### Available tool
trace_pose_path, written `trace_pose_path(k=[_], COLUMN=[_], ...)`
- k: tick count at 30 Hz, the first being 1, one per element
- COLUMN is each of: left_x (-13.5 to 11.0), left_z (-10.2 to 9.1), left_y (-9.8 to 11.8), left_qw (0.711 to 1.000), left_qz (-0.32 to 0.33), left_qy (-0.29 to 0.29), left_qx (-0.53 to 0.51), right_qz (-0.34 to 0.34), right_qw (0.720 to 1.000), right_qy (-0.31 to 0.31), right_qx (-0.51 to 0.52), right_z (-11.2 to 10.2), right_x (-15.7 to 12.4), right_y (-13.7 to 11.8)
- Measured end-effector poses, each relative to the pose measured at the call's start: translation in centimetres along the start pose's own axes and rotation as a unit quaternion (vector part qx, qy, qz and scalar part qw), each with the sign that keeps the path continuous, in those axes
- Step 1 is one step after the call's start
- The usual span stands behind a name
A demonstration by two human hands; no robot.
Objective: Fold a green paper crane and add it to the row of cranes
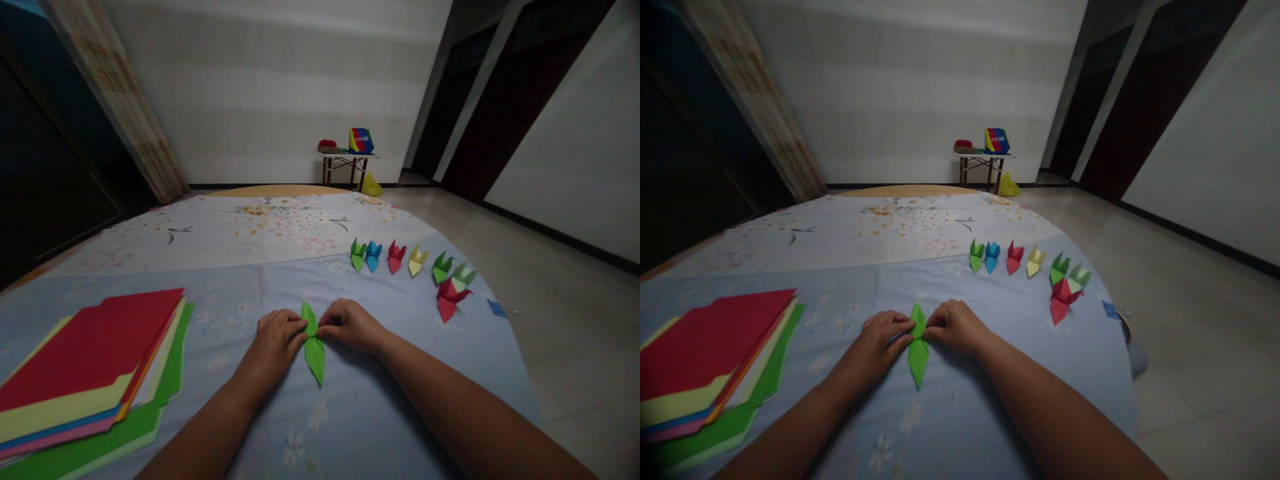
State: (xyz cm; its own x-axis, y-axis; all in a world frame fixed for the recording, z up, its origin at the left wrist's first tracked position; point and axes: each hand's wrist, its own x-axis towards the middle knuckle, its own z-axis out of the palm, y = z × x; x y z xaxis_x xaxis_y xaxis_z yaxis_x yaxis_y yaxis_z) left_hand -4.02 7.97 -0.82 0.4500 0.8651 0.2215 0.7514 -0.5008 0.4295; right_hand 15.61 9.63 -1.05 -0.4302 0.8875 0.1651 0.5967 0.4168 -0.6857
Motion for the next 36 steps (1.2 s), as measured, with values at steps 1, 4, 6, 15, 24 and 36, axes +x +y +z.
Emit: trace_pose_path(k=[1,4,6,15,24,36], left_x=[0.0,0.0,0.1,0.0,-0.3,-0.4], left_z=[0.0,0.1,0.1,0.0,0.2,0.5], left_y=[-0.1,-0.2,-0.2,-0.1,0.0,-0.5], left_qw=[1.0,1.0,1.0,1.0,0.999,0.997], left_qz=[0.001,0.003,0.003,0.005,0.011,0.018], left_qy=[0.001,0.002,0.0,0.009,0.017,0.02], left_qx=[0.001,0.006,0.011,0.0,0.046,0.067], right_qz=[-0.003,-0.009,-0.003,0.061,0.068,-0.004], right_qw=[1.0,0.999,0.999,0.995,0.997,0.997], right_qy=[-0.005,-0.018,-0.03,-0.051,-0.021,-0.001], right_qx=[-0.006,-0.031,-0.042,-0.054,-0.043,-0.082], right_z=[0.0,-0.1,-0.1,-0.2,0.0,0.5], right_x=[0.0,0.1,0.2,0.5,0.3,0.2], right_y=[-0.1,-0.3,-0.5,-1.1,-0.9,0.2])
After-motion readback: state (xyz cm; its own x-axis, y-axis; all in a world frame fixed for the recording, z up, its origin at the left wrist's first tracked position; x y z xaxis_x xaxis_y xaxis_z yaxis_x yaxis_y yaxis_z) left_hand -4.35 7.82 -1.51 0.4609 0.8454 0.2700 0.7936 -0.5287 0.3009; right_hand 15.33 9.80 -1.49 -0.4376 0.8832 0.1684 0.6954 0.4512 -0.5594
